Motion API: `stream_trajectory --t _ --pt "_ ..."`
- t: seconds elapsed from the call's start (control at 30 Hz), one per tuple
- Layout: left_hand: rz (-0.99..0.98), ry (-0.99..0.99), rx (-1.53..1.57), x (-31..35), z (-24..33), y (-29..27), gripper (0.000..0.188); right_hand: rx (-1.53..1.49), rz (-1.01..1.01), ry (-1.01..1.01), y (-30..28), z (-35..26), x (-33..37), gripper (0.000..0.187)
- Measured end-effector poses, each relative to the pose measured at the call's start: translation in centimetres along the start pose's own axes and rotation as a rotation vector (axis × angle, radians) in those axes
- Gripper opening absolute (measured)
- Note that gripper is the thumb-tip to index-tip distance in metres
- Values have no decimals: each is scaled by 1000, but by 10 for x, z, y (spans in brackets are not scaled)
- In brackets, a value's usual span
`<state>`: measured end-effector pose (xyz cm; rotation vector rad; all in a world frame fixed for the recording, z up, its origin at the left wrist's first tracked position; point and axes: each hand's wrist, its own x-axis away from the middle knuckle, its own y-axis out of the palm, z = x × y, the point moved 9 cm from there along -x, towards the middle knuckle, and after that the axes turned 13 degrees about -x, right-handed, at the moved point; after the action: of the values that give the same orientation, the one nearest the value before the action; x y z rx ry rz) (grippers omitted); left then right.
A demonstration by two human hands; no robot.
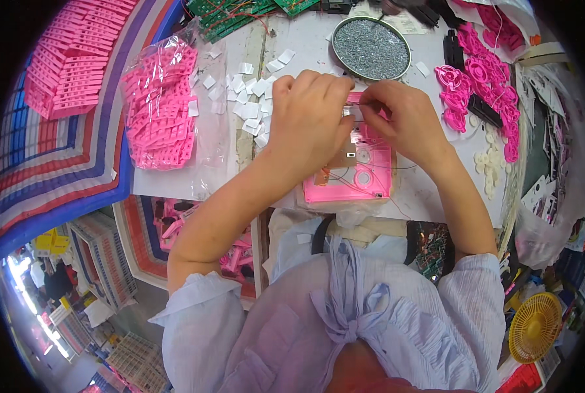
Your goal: The recorder is assembling an electronic toy piano, inserting a circuit board, connecting wires, and using an electric screwdriver to secure components.
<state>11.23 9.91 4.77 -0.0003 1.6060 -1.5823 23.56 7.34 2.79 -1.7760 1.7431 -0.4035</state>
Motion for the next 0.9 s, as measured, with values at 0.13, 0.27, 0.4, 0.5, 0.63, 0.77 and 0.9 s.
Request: stream_trajectory --t 0.13,0.27,0.4,0.5,0.63,0.77,0.9 --pt "-149 0 -50 3 -6 27 19 -40 24 -31 -7 -3 1 13" --pt "-107 9 -8 10 -13 22 10 -74 65 -15 -10 5 -2 10" --pt "-35 19 49 17 -20 14 15 74 83 -109 -7 6 -6 12" --pt "-73 -57 133 20 -29 17 17 253 8 -101 4 1 -7 13" --pt "-129 -133 211 18 -30 20 16 309 -159 -41 24 -14 13 13" --pt "-157 -44 160 16 -23 25 8 240 -213 32 33 -26 37 15" --pt "-192 66 114 9 -10 25 4 84 -79 116 30 -15 50 15"
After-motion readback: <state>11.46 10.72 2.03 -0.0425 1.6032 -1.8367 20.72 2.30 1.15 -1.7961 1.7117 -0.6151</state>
